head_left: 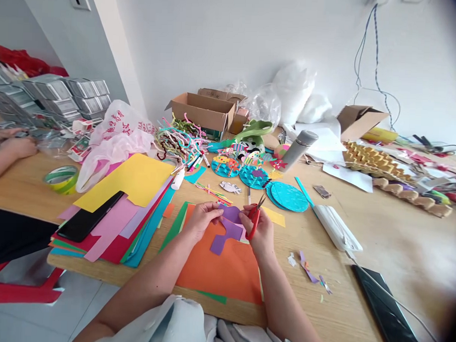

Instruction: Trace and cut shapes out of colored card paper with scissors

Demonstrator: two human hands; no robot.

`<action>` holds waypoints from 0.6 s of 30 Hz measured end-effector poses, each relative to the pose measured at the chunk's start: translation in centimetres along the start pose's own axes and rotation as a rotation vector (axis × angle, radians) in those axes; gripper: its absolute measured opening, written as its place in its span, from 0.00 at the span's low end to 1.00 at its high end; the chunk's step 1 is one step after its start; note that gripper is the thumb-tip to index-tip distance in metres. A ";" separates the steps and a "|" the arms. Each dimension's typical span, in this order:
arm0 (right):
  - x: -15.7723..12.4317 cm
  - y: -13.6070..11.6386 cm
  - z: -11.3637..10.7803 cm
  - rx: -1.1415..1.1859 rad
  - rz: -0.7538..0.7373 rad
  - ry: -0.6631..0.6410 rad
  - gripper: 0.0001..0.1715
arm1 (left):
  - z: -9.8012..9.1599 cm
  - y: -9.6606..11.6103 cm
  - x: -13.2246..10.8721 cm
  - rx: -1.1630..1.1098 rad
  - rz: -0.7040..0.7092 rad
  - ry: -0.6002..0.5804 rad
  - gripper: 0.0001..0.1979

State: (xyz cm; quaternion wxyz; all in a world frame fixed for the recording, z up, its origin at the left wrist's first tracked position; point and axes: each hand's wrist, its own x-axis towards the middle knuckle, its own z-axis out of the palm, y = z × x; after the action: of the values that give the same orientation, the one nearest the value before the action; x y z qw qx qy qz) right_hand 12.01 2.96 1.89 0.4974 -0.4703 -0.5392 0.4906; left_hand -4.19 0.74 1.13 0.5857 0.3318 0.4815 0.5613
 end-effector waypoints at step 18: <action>3.0 -2.3 -6.3 -0.248 -0.083 0.077 0.14 | 0.2 0.0 -0.1 0.084 0.068 -0.014 0.15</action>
State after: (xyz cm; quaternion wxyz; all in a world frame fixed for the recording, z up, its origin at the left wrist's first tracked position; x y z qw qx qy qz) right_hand 18.04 6.18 4.54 0.4756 -0.5239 -0.5953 0.3807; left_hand -4.01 0.70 1.19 0.5553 0.3762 0.4888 0.5579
